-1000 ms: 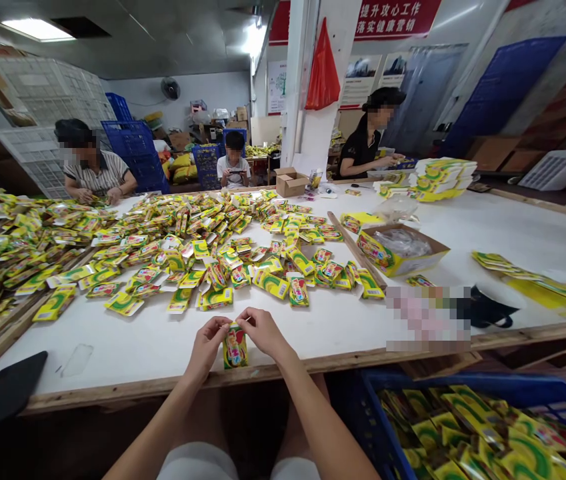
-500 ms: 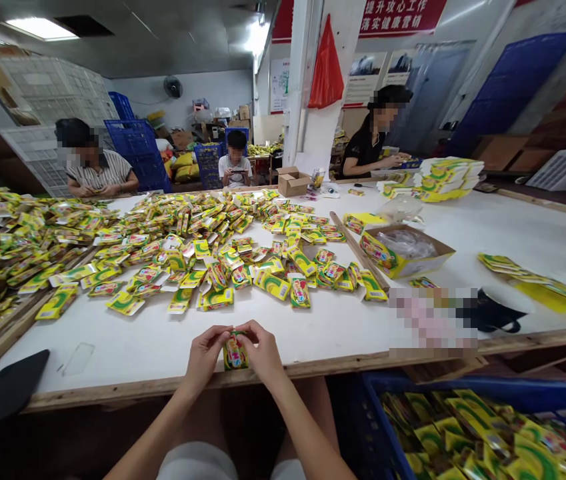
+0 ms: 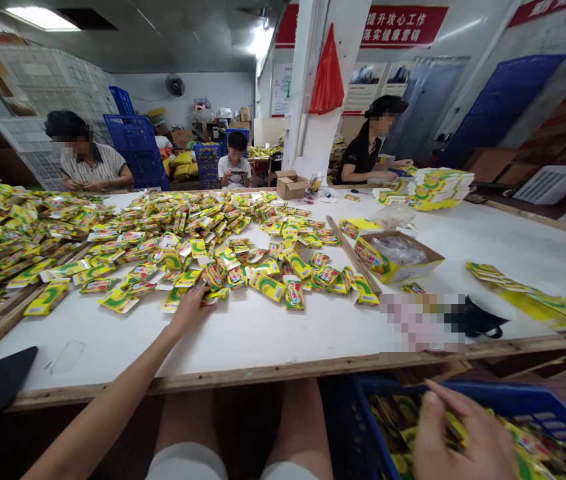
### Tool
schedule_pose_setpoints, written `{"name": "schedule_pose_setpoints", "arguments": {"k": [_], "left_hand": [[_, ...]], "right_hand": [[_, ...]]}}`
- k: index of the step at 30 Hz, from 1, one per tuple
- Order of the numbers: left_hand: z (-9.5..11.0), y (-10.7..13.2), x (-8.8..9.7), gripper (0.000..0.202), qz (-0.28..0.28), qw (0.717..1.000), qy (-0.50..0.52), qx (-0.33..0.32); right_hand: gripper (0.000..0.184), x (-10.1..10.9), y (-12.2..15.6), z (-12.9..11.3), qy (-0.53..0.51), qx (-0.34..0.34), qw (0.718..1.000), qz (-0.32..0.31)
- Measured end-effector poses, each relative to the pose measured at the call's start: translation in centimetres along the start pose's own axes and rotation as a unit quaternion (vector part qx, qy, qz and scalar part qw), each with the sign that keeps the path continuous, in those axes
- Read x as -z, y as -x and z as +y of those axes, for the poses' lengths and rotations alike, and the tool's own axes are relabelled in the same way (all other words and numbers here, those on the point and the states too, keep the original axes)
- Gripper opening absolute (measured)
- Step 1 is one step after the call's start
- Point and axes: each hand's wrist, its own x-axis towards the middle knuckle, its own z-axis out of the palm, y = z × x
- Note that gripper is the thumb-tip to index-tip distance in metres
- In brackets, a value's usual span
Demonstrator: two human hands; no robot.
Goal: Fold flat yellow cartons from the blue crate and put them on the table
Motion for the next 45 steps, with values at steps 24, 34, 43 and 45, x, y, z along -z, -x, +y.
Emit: {"name": "schedule_pose_setpoints", "arguments": {"k": [24, 34, 43, 45], "left_hand": [[8.2, 8.6, -1.5, 0.048, -0.056, 0.831, 0.544, 0.098], [6.5, 8.5, -1.5, 0.024, -0.062, 0.859, 0.504, 0.066], [8.0, 8.7, -1.1, 0.02, 0.01, 0.898, 0.439, 0.025], [8.3, 8.8, -0.6, 0.016, 0.01, 0.913, 0.408, 0.028]], "right_hand": [[0.021, -17.0, 12.7, -12.1, -0.432, -0.094, 0.761, -0.475], [0.019, -18.4, 10.4, -13.3, -0.389, 0.009, 0.767, -0.511], [0.015, -17.8, 10.9, -13.8, -0.423, 0.022, 0.771, -0.475], [0.016, -17.1, 10.7, -14.0, -0.419, 0.042, 0.77, -0.479]]}}
